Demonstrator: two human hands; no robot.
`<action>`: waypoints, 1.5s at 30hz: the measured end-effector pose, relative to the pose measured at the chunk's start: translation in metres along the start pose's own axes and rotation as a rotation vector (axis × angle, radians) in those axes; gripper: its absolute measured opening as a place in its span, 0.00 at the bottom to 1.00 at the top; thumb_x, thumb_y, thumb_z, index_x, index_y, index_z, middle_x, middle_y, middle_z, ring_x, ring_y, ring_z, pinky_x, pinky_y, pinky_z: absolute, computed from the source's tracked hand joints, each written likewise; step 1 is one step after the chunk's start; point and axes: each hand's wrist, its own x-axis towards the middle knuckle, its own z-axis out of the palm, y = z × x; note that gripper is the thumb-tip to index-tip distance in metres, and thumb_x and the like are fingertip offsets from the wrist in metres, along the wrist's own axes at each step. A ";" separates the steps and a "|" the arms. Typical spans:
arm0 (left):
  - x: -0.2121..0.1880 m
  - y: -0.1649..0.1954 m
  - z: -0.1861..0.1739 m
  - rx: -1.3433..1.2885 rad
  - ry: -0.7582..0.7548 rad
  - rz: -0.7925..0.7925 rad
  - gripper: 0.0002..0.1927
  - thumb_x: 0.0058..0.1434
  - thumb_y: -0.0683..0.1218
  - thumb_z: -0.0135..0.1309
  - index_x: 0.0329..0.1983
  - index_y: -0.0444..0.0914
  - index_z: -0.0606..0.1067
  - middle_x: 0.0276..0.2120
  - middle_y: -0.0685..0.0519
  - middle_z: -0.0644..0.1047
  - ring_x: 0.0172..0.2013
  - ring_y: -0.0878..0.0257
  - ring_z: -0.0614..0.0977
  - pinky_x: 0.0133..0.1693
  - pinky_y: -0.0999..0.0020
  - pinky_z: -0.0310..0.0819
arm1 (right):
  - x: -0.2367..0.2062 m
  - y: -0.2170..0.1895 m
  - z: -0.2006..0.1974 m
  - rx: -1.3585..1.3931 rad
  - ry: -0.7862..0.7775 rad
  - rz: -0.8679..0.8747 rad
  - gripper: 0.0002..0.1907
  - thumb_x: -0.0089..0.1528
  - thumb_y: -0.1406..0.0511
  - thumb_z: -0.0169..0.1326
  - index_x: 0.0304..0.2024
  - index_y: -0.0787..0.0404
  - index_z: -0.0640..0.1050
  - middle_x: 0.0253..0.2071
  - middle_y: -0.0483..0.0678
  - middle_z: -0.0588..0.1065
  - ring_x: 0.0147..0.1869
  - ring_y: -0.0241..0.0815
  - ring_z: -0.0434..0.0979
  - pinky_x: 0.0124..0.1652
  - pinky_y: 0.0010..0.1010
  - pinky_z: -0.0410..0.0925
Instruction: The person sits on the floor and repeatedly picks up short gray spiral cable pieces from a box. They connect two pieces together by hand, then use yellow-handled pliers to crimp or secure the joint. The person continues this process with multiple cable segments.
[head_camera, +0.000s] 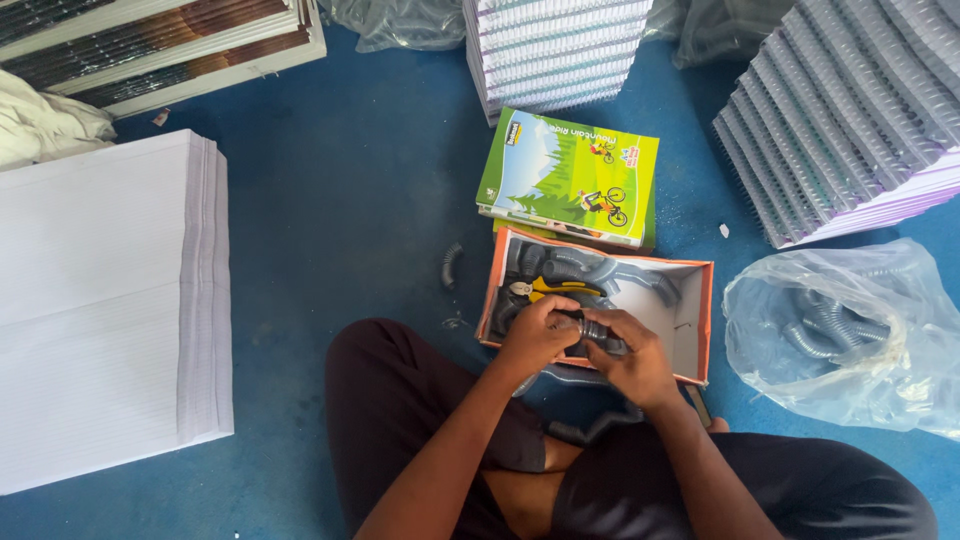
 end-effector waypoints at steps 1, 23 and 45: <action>-0.001 0.001 0.000 0.005 0.006 -0.004 0.23 0.59 0.40 0.58 0.57 0.31 0.72 0.33 0.53 0.77 0.23 0.73 0.75 0.22 0.77 0.68 | 0.000 -0.001 0.000 -0.001 -0.013 -0.070 0.23 0.54 0.74 0.62 0.53 0.63 0.79 0.51 0.52 0.79 0.53 0.43 0.81 0.52 0.30 0.73; -0.007 0.013 -0.006 0.009 -0.055 -0.025 0.23 0.61 0.44 0.58 0.59 0.32 0.72 0.36 0.52 0.81 0.25 0.71 0.78 0.23 0.79 0.69 | 0.004 0.013 -0.008 -0.043 0.053 -0.083 0.18 0.54 0.73 0.64 0.47 0.64 0.80 0.45 0.51 0.80 0.48 0.41 0.81 0.48 0.29 0.73; -0.013 0.026 0.001 0.069 -0.033 -0.052 0.26 0.59 0.49 0.63 0.58 0.33 0.73 0.38 0.50 0.81 0.27 0.70 0.79 0.26 0.77 0.71 | 0.000 0.015 -0.005 0.000 -0.017 0.005 0.18 0.55 0.73 0.62 0.49 0.65 0.80 0.44 0.51 0.80 0.46 0.40 0.81 0.45 0.29 0.74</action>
